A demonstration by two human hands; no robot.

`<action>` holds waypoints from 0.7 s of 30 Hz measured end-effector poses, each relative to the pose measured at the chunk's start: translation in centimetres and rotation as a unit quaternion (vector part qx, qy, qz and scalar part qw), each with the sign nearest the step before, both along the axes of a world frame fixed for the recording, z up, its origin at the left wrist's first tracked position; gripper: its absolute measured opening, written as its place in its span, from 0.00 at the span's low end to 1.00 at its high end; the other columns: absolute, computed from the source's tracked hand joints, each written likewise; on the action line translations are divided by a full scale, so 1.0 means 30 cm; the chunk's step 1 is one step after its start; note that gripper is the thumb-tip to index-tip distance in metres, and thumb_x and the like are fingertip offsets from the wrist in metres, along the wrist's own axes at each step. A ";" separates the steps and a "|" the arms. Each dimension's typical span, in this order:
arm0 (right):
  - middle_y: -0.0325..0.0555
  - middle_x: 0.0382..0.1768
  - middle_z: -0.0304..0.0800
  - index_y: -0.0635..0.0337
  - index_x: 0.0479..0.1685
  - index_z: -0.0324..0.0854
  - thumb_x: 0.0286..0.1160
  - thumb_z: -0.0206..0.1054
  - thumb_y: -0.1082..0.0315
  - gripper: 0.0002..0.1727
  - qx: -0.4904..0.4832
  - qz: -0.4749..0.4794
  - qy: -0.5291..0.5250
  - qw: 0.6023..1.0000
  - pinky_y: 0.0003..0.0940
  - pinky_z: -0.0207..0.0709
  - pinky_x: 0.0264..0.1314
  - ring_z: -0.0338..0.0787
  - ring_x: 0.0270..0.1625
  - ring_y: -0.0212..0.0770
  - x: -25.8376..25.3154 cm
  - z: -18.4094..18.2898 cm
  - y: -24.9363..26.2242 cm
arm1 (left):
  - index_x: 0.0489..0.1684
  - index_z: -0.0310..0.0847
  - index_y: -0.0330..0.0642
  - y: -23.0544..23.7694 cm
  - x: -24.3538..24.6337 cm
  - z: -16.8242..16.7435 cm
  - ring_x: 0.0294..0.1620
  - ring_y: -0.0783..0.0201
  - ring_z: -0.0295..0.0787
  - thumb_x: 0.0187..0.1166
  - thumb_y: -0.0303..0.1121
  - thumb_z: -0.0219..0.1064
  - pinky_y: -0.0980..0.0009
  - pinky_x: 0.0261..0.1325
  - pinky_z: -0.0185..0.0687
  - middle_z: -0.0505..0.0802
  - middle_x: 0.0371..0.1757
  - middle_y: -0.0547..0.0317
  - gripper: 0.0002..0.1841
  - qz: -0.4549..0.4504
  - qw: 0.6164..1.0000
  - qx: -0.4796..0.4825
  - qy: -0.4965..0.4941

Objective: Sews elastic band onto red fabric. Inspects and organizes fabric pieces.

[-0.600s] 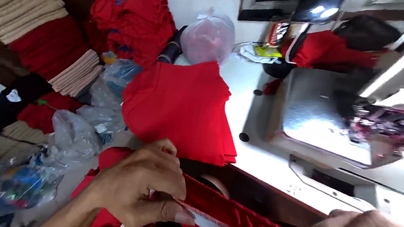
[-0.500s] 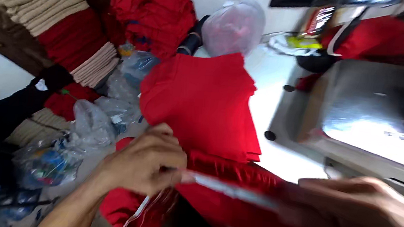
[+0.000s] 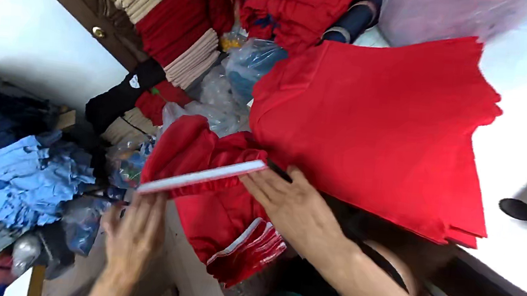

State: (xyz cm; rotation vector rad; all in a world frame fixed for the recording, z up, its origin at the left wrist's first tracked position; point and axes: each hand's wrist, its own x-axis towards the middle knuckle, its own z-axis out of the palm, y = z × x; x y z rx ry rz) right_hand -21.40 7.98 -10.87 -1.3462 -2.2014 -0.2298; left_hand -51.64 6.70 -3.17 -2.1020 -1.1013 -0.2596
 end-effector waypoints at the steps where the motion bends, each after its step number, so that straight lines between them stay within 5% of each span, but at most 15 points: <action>1: 0.41 0.76 0.85 0.52 0.78 0.80 0.72 0.63 0.84 0.32 -0.051 0.024 0.002 0.998 0.60 0.74 0.73 0.84 0.78 0.43 -0.033 -0.071 -0.012 | 0.61 0.90 0.42 -0.076 -0.008 -0.091 0.63 0.45 0.92 0.79 0.35 0.61 0.33 0.66 0.73 0.95 0.60 0.47 0.18 0.041 0.998 -0.051 -0.004; 5: 0.50 0.79 0.81 0.60 0.80 0.77 0.73 0.57 0.88 0.33 -0.282 0.093 0.013 0.955 0.68 0.58 0.85 0.76 0.84 0.52 -0.103 -0.336 -0.106 | 0.78 0.79 0.36 -0.382 0.051 -0.410 0.79 0.41 0.80 0.75 0.29 0.66 0.23 0.74 0.63 0.85 0.77 0.46 0.27 0.187 0.928 -0.320 -0.035; 8: 0.52 0.75 0.84 0.62 0.74 0.82 0.72 0.59 0.86 0.28 -0.304 0.106 0.044 0.946 0.73 0.54 0.86 0.78 0.82 0.55 -0.104 -0.498 -0.187 | 0.85 0.69 0.32 -0.496 0.109 -0.546 0.83 0.41 0.75 0.76 0.32 0.67 0.25 0.75 0.61 0.79 0.83 0.43 0.33 0.219 0.880 -0.421 -0.021; 14: 0.54 0.82 0.76 0.60 0.80 0.77 0.75 0.58 0.85 0.31 -0.397 0.148 0.061 0.904 0.72 0.43 0.90 0.69 0.88 0.56 -0.067 -0.465 -0.185 | 0.84 0.66 0.25 -0.485 0.182 -0.551 0.80 0.33 0.76 0.81 0.28 0.60 0.36 0.66 0.79 0.75 0.84 0.34 0.30 0.208 0.855 -0.473 -0.037; 16: 0.51 0.83 0.76 0.57 0.80 0.78 0.68 0.62 0.86 0.35 -0.385 0.166 0.102 0.902 0.66 0.51 0.90 0.68 0.89 0.54 -0.039 -0.453 -0.198 | 0.83 0.67 0.26 -0.472 0.175 -0.536 0.81 0.31 0.75 0.80 0.27 0.61 0.38 0.66 0.81 0.74 0.84 0.31 0.29 0.188 0.849 -0.492 -0.043; 19: 0.41 0.73 0.88 0.52 0.65 0.90 0.67 0.61 0.81 0.27 -0.248 0.110 0.201 0.941 0.56 0.76 0.79 0.81 0.80 0.49 0.021 -0.502 -0.277 | 0.83 0.71 0.33 -0.425 0.190 -0.447 0.85 0.28 0.67 0.82 0.34 0.64 0.39 0.72 0.77 0.68 0.86 0.26 0.29 0.166 0.808 -0.565 -0.013; 21: 0.41 0.65 0.93 0.51 0.58 0.93 0.74 0.57 0.75 0.21 -0.195 0.021 0.228 0.954 0.56 0.81 0.73 0.88 0.73 0.49 0.102 -0.529 -0.354 | 0.79 0.76 0.33 -0.380 0.231 -0.384 0.82 0.32 0.73 0.84 0.39 0.63 0.42 0.73 0.77 0.76 0.82 0.30 0.27 0.139 0.791 -0.596 0.025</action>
